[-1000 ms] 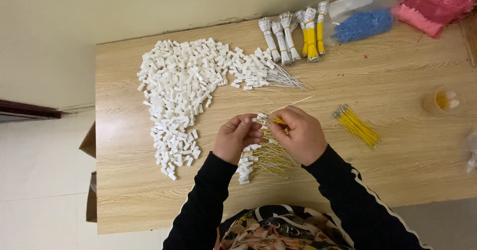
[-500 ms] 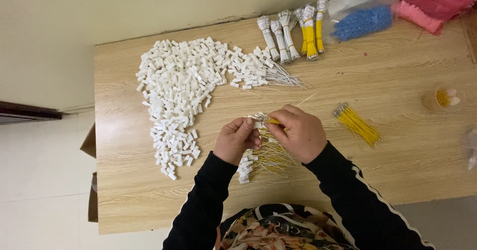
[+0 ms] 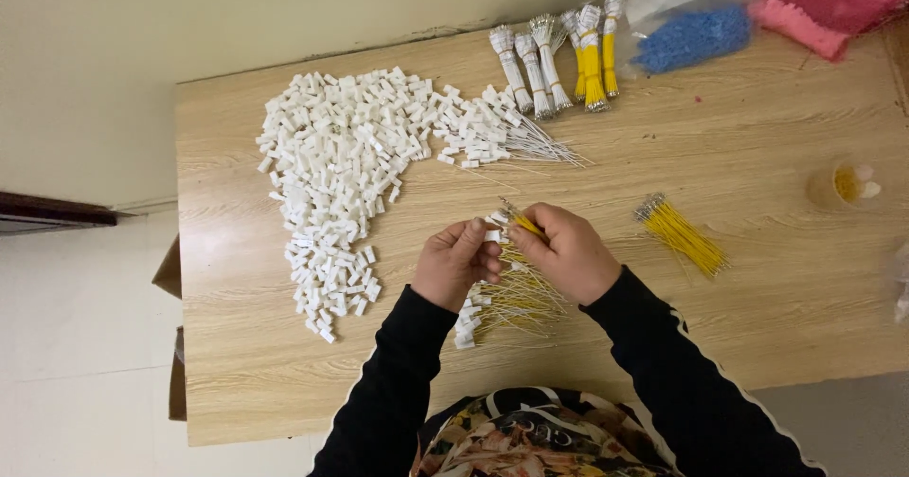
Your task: Assemble small white plastic components onto yellow wires
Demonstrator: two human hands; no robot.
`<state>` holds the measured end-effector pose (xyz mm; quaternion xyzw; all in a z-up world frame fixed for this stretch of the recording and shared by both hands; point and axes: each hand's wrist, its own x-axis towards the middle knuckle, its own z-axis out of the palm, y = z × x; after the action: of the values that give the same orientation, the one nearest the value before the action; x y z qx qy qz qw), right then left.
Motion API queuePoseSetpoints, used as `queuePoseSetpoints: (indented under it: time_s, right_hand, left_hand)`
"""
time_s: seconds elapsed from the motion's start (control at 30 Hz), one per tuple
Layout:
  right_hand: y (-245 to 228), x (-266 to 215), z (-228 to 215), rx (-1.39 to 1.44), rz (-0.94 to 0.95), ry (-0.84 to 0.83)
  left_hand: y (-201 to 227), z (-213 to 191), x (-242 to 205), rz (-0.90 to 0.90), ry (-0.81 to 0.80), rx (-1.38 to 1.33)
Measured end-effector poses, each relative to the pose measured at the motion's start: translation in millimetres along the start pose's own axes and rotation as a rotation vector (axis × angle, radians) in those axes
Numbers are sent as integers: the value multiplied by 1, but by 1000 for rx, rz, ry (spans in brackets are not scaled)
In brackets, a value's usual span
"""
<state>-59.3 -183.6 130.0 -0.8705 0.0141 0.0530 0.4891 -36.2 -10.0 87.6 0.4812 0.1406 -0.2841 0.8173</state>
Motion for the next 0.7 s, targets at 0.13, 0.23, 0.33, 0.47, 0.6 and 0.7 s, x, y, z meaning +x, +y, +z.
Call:
queuePoseSetpoints:
  time_s: [0.13,0.23,0.33,0.47,0.6,0.7]
  right_hand:
    - [8,3,4,-43,-12,-37]
    - [20,5,9,-113,-44,-37]
    - [32,7,15,-124,-27,-76]
    - [-17,-1,-1,55,142,-80]
    - [18,7,-14,140,200,120]
    - [65,11,-23,119,230,198]
  left_hand:
    - [-11,-3,7,-2,-1,38]
    - [-19,-4,10,-15,19,37]
    - [-30,-11,16,-36,53,66]
    - [-42,-28,30,-14,89,496]
    - [-36,-47,50,63,117,1204]
    - [-30,-52,63,326,163,1319]
